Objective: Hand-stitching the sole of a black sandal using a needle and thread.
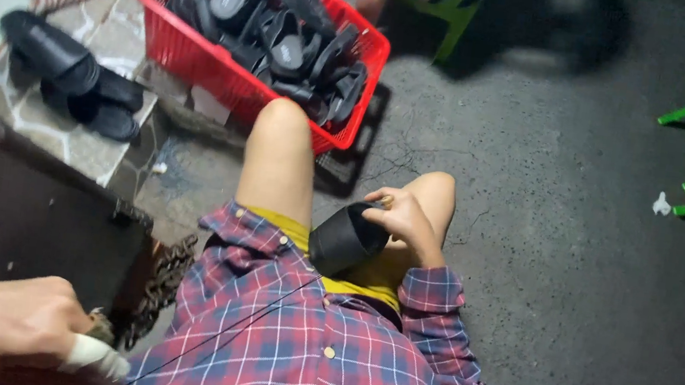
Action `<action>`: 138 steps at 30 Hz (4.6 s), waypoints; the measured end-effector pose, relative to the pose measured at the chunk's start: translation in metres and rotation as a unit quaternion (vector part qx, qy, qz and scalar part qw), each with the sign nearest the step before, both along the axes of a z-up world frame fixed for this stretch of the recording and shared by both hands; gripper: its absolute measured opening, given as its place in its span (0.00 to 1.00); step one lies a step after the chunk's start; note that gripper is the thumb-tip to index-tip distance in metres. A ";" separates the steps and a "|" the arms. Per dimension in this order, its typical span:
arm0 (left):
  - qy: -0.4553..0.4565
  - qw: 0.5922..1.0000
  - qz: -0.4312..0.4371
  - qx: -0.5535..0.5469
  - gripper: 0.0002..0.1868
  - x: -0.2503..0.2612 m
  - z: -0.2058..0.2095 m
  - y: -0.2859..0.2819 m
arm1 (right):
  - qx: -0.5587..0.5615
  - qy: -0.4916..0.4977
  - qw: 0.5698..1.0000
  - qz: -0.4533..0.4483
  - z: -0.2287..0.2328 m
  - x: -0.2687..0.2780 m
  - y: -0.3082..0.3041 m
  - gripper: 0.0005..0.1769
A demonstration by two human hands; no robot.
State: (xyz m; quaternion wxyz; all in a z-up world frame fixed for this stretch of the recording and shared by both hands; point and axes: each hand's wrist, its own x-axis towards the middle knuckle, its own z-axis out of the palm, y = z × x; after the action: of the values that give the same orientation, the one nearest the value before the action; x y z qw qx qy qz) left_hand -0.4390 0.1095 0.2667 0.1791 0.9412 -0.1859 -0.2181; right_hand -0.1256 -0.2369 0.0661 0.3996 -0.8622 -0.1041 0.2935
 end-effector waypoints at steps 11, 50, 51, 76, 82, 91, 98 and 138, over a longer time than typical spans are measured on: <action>-0.120 0.968 0.053 0.212 0.07 0.050 -0.146 0.004 | 0.085 0.024 0.996 -0.024 -0.077 0.056 -0.018 0.18; -0.070 0.857 0.041 -0.509 0.18 0.307 -0.232 -0.186 | -0.099 -0.307 0.930 0.178 0.026 -0.054 -0.096 0.22; -0.070 0.859 0.042 -0.506 0.19 0.308 -0.234 -0.187 | -0.123 -0.316 0.922 0.186 0.023 -0.054 -0.098 0.23; 0.269 0.688 0.227 -0.634 0.13 0.341 -0.265 -0.186 | 0.139 -0.145 0.968 -0.151 0.013 -0.034 -0.016 0.20; 0.201 0.749 0.150 -0.614 0.11 0.352 -0.282 -0.192 | 0.020 -0.140 0.990 -0.017 0.020 -0.026 -0.045 0.25; 0.228 0.774 0.042 -0.589 0.14 0.363 -0.266 -0.179 | -0.215 -0.266 0.922 0.181 0.033 -0.017 -0.067 0.26; 0.207 0.782 0.047 -0.586 0.14 0.366 -0.272 -0.185 | -0.291 -0.296 0.878 0.237 0.038 -0.011 -0.070 0.27; 0.183 0.829 0.134 -0.511 0.21 0.375 -0.299 -0.240 | -0.332 -0.400 0.809 0.275 0.046 0.000 -0.087 0.22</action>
State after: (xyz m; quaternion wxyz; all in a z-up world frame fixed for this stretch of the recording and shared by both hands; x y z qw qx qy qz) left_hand -0.0639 -0.1303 -0.0323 0.6923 0.6743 -0.1066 -0.2338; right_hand -0.1256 -0.3240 0.1116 -0.0856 -0.9187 -0.3837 0.0373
